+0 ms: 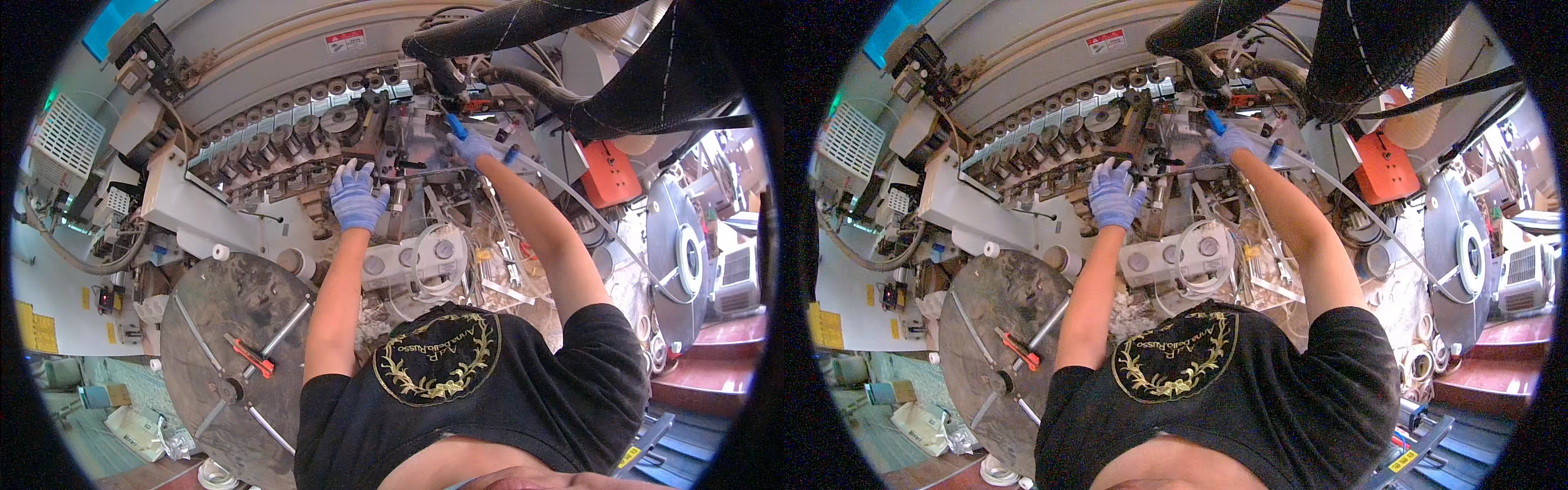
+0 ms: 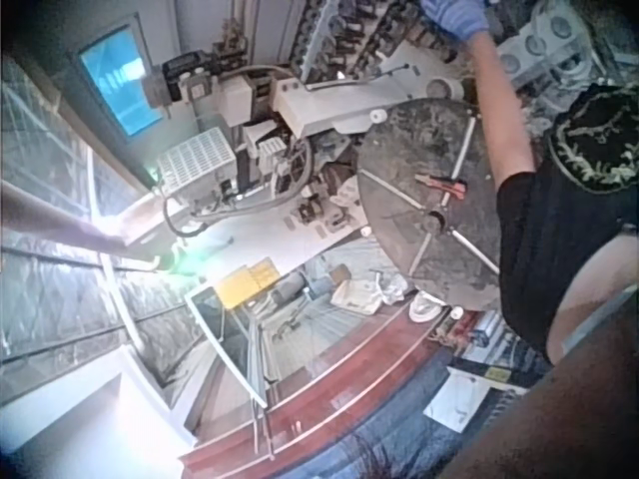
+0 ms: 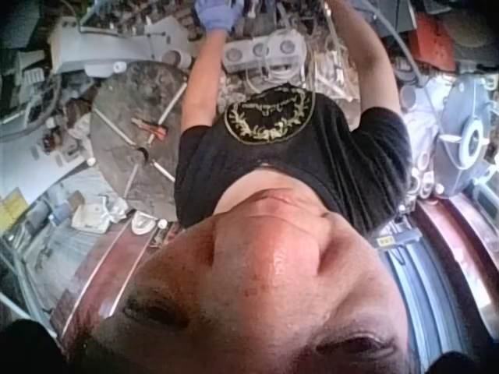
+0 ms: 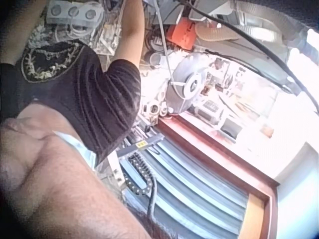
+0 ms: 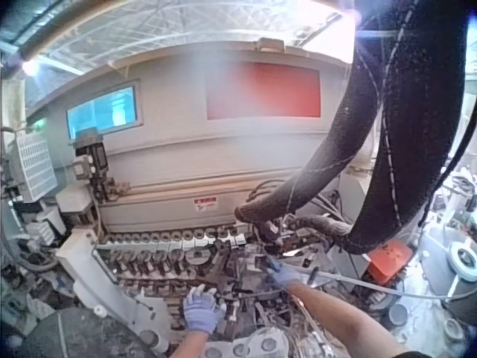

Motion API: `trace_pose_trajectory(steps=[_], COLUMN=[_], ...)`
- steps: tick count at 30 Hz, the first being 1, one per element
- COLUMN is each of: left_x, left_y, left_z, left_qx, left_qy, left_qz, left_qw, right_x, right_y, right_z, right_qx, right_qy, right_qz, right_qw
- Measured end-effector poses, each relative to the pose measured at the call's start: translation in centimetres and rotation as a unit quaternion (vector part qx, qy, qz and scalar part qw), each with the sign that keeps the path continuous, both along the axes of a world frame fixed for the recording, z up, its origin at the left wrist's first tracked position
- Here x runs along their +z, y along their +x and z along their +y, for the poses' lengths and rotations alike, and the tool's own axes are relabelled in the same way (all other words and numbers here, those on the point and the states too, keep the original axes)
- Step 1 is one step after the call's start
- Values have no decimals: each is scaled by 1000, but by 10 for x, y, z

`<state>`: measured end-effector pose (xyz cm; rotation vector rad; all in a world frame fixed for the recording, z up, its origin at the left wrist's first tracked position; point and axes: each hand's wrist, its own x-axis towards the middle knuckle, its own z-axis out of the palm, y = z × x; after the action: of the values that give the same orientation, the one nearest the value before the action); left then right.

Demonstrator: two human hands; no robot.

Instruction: The person operates a machine's control panel, then moves to the interior to thread a white strip through a series of rollers and guides using pliers. The person repeatedly adjusts the strip's path and tension within the machine.

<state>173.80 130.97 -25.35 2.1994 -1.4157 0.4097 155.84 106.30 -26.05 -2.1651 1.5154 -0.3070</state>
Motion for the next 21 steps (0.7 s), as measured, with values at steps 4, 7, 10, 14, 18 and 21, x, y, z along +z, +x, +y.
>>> trace_pose_trajectory(steps=[4, 7, 10, 14, 18, 21], left_x=[-4, -3, 0, -1, 3, 3], left_y=[2, 4, -3, 1, -4, -3], left_z=[3, 9, -2, 4, 0, 1], left_qx=[5, 15, -3, 10, 3, 11], left_qy=[0, 0, -7, 1, 3, 12], left_qz=[-3, -4, -2, -7, -3, -7], left_qw=[1000, 1000, 1000, 1000, 1000, 1000], right_x=[4, 6, -38, -36, -38, -45], right_y=[4, 10, -8, 2, -11, -11], right_z=[4, 13, -33, -25, -30, -34], right_qx=[4, 9, 85, 86, 92, 120], right_qy=[29, 18, -52, -46, -73, -53], right_qz=[26, 16, 85, 61, 51, 22], right_qw=[999, 1000, 991, 993, 992, 991])
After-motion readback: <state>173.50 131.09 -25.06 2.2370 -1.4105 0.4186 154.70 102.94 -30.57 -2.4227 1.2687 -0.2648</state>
